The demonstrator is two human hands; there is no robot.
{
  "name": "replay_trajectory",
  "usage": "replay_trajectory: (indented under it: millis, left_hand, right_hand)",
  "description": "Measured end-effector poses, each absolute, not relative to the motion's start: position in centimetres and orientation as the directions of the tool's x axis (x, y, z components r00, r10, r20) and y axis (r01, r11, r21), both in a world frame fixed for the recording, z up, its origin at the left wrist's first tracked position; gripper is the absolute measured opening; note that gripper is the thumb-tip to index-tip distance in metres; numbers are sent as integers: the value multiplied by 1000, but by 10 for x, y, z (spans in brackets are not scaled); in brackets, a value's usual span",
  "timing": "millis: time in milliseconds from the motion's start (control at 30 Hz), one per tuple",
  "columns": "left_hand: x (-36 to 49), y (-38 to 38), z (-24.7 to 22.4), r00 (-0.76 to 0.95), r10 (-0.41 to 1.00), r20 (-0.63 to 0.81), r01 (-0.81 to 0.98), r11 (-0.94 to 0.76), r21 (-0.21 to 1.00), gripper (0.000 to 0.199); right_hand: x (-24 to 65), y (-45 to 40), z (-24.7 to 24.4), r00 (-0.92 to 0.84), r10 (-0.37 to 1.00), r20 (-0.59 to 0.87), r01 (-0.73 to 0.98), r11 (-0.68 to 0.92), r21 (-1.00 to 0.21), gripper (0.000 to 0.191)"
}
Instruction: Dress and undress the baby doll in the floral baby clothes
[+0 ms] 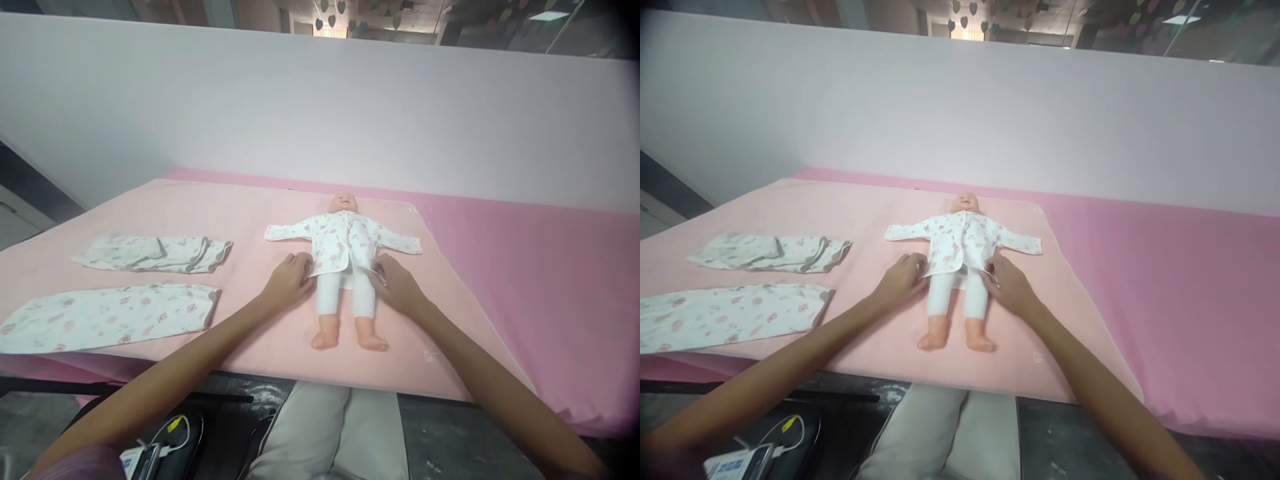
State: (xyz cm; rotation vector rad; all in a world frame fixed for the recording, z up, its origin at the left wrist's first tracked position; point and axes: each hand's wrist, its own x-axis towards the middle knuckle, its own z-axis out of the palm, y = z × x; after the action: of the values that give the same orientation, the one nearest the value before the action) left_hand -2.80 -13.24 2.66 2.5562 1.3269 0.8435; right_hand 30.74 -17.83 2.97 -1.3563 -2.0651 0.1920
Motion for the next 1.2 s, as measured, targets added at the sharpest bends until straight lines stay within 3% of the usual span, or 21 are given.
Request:
replay_trajectory:
  millis: [167,233,300,400,533,633,733,800,867,967,1100,1200]
  left_hand:
    - [-37,-139,29,510,778,366,656,-628,419,17]
    - [-36,-141,36,528,748,402,614,-663,429,17]
    - [-27,-139,46,540,723,431,587,-691,423,22]
    - [4,-132,61,572,699,428,635,-708,309,35]
    - [46,-118,76,609,714,344,719,-681,140,24]
    - [37,-103,83,534,790,303,728,-611,312,21]
    - [-17,-85,83,288,928,238,771,-372,517,24]
    - [-59,-74,78,161,974,157,843,-219,491,25]
    - [-89,-67,72,113,987,113,908,-148,391,25]
    - [-90,-58,66,131,963,237,928,-203,311,34]
    - [-28,-27,66,315,852,418,802,-475,363,47]
    - [15,1,60,377,846,376,742,-519,425,54]
  right_hand:
    - [321,-179,25,-479,722,499,753,630,-190,30]
    - [317,-181,32,-488,693,531,741,651,-168,22]
    - [306,-180,43,-437,731,524,757,613,-225,16]
    - [280,-168,57,-393,800,453,814,532,-235,22]
    - [258,-142,70,-452,799,397,841,530,-110,22]
    - [282,-137,78,-278,837,470,871,427,-244,37]
    - [343,-152,76,34,878,477,888,192,-417,45]
    - [388,-165,66,130,921,367,918,28,-395,46]
    - [421,-172,50,159,943,291,929,-44,-367,36]
    - [430,-159,30,158,912,378,925,-3,-381,45]
    - [382,-101,25,19,869,495,889,212,-405,62]
    - [342,-57,25,-67,868,492,858,302,-416,71]
